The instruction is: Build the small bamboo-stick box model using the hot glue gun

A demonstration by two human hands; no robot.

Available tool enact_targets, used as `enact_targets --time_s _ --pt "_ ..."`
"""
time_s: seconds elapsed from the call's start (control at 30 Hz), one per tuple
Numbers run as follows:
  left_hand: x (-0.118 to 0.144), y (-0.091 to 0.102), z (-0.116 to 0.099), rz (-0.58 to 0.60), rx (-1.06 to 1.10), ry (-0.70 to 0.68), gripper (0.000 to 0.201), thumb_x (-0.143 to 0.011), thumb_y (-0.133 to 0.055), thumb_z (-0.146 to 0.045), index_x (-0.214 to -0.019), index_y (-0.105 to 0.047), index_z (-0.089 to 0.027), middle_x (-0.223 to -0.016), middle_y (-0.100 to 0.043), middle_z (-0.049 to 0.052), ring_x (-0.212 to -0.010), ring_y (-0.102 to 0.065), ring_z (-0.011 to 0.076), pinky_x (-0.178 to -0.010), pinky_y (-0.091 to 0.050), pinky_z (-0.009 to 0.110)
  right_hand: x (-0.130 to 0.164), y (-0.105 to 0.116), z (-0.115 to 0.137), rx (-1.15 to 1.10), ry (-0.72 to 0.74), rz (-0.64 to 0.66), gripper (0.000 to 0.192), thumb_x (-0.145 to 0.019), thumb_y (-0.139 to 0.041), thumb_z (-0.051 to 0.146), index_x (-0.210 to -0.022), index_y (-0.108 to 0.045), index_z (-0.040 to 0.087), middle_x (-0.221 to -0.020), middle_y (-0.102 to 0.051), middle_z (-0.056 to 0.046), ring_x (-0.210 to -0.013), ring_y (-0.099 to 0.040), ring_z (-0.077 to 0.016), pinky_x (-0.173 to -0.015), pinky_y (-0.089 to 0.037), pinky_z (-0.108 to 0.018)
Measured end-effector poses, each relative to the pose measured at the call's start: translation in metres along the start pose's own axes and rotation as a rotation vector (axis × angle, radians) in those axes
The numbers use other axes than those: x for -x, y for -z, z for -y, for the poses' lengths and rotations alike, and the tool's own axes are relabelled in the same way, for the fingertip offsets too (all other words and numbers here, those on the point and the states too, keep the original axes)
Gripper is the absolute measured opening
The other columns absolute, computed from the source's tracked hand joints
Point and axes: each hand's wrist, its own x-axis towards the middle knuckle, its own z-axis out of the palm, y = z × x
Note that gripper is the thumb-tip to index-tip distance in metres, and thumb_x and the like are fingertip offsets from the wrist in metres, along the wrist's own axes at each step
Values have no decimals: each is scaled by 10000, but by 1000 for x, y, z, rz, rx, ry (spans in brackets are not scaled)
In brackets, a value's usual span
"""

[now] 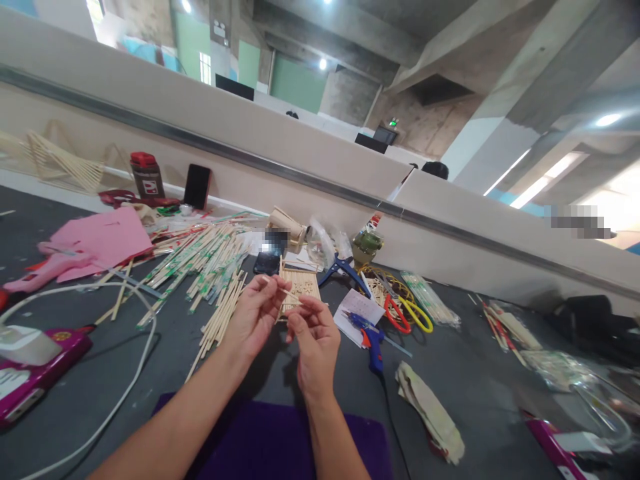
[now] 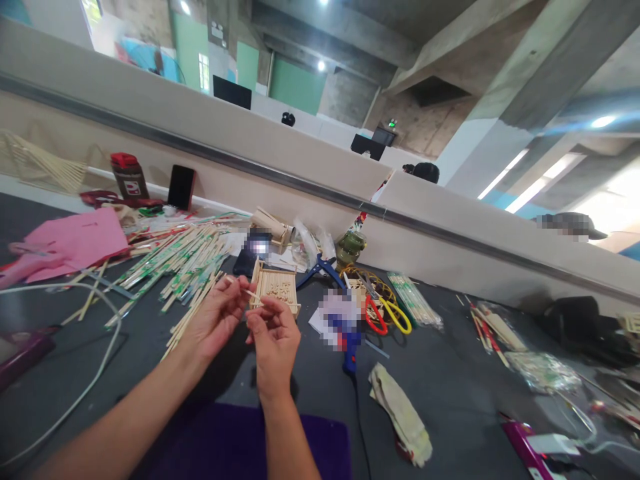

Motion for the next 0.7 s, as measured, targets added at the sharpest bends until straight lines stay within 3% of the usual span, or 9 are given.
enact_targets --time_s 0.1,0.2,0.3,0.4,0.5,0.6,0.7 --pt "9 6 13 104 -46 -22 239 -630 -834 -121 -688 -602 -134 -820 -689 8 -766 -680 114 -746 -571 200 1 1 2 -275 -104 -120 277 -748 -761 259 -984 -646 173 -767 -690 -11 -557 -558 -71 -475 -442 -161" --pt "15 12 22 109 -124 -20 231 -630 -836 -140 -679 -610 -138 -874 -681 3 -816 -683 123 -783 -564 222 -1 2 2 -488 -245 -134 371 -715 -783 257 -1051 -648 182 -727 -676 5 -540 -528 -53 -445 -408 -129" --pt "18 16 27 133 -246 -66 206 -641 -826 -157 -686 -625 -141 -925 -660 8 -831 -680 135 -724 -557 215 -2 0 -6 -636 -350 -135 320 -666 -810 248 -945 -682 161 -702 -659 14 -512 -484 -32 -414 -371 -106" --pt "18 20 27 172 -393 -182 172 -664 -804 -175 -696 -637 -149 -934 -640 12 -827 -661 131 -747 -546 237 -1 -3 -16 -636 -405 -142 279 -648 -824 265 -855 -692 134 -673 -650 13 -475 -448 -17 -386 -339 -97" --pt "14 27 21 193 -591 -326 143 -713 -758 -248 -714 -649 -156 -912 -619 22 -809 -630 147 -700 -543 261 -2 -2 -22 -544 -392 -255 302 -611 -844 308 -778 -669 128 -621 -634 26 -457 -447 -21 -368 -335 -102" --pt "5 39 13 66 -729 -447 159 -775 -667 -314 -844 -656 -172 -834 -615 19 -718 -578 135 -545 -470 213 -6 4 -27 -457 -330 -381 344 -590 -837 371 -736 -627 142 -610 -636 32 -462 -476 -43 -359 -359 -126" --pt "-5 48 7 -1 -794 -446 215 -689 -686 -256 -877 -615 -180 -813 -595 -11 -665 -537 111 -537 -431 195 -9 8 -33 -386 -289 -392 362 -623 -790 442 -716 -592 154 -583 -636 26 -436 -483 -64 -331 -348 -151"
